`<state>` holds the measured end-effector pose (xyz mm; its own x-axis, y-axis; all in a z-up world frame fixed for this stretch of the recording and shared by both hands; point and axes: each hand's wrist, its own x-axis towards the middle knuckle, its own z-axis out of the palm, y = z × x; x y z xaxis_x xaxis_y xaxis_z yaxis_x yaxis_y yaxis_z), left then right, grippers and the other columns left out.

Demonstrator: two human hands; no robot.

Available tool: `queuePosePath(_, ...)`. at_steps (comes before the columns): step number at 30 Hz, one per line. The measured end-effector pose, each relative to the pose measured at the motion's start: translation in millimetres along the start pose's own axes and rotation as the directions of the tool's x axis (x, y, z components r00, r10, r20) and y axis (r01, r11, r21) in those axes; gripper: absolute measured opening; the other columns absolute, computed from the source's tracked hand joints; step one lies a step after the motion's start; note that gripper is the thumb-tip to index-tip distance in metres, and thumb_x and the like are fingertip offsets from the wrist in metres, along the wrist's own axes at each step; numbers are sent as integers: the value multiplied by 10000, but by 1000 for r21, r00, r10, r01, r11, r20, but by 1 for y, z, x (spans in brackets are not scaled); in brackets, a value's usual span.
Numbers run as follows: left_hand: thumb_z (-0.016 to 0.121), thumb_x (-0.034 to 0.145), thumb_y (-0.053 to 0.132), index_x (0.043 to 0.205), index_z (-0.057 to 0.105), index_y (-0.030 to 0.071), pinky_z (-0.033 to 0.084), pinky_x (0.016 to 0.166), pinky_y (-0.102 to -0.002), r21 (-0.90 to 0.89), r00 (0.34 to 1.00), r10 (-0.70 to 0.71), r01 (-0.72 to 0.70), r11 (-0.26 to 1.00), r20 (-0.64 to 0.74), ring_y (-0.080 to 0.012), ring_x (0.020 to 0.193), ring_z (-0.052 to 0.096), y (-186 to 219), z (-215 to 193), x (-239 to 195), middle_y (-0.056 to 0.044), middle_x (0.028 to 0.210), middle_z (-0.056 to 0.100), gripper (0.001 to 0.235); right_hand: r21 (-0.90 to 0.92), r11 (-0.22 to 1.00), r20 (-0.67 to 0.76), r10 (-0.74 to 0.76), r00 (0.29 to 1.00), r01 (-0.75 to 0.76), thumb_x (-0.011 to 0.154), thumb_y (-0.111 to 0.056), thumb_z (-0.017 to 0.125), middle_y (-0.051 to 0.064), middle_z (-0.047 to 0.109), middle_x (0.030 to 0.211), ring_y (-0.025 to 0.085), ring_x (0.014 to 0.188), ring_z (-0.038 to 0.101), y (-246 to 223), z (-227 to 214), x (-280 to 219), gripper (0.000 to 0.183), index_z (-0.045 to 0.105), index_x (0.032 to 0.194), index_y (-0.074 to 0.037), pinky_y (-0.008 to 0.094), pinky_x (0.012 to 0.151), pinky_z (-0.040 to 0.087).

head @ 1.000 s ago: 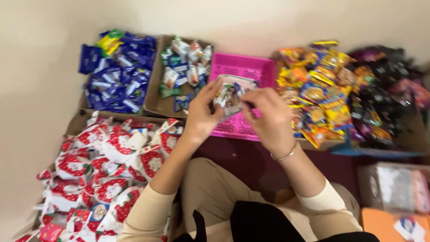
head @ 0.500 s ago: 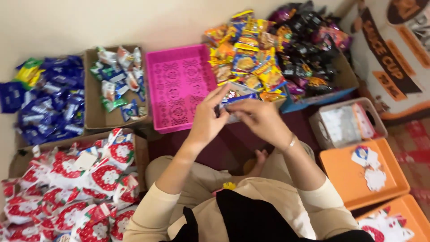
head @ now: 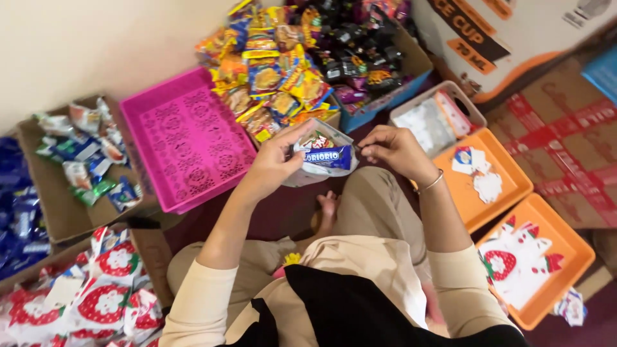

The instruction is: Packing various small items, including snack packets and masks, into individual plastic gift bags.

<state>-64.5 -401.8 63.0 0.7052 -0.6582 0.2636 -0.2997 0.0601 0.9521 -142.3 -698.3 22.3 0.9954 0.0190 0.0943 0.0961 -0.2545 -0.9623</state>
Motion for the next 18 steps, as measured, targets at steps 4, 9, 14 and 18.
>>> queuePosePath(4, 720, 874, 4, 1364, 672, 104, 503, 979, -301, -118, 990, -93, 105, 988, 103, -66, 1047, 554, -2, 20, 14, -87, 1288, 687, 502, -327, 944, -167, -11, 986, -45, 934, -51, 758, 123, 701, 791, 224, 655, 739, -21, -37, -37, 61, 758, 973, -4, 337, 606, 587)
queuePosePath(9, 912, 709, 183, 1001, 829, 152, 482, 660, -161, 59, 955, -270, 265, 963, 120, -12, 674, 564, -17, 41, 18, 19, 842, 785, 305, -473, 867, -230, 54, 972, -160, 1021, -166, 678, 44, 744, 804, 188, 786, 746, -25, -82, -91, 73, 725, 1039, -113, 341, 781, 578)
queuePosePath(14, 899, 722, 216, 932, 827, 168, 533, 728, -250, 321, 989, -93, 51, 946, 114, -113, 744, 663, -24, 63, 10, -4, 826, 776, 227, -280, 930, -399, 114, 910, -239, 1086, -12, 532, 118, 693, 869, 209, 829, 696, -23, -120, -151, 122, 653, 1076, -1, 344, 823, 584)
queuePosePath(18, 786, 845, 109, 840, 830, 142, 496, 763, -302, 459, 990, -65, 0, 888, 124, -162, 807, 619, -5, 63, -3, 17, 859, 763, 55, -140, 913, -571, 242, 785, -384, 1108, -14, 521, 79, 665, 882, 161, 847, 656, -1, -141, -196, 140, 626, 1015, -26, 285, 841, 543)
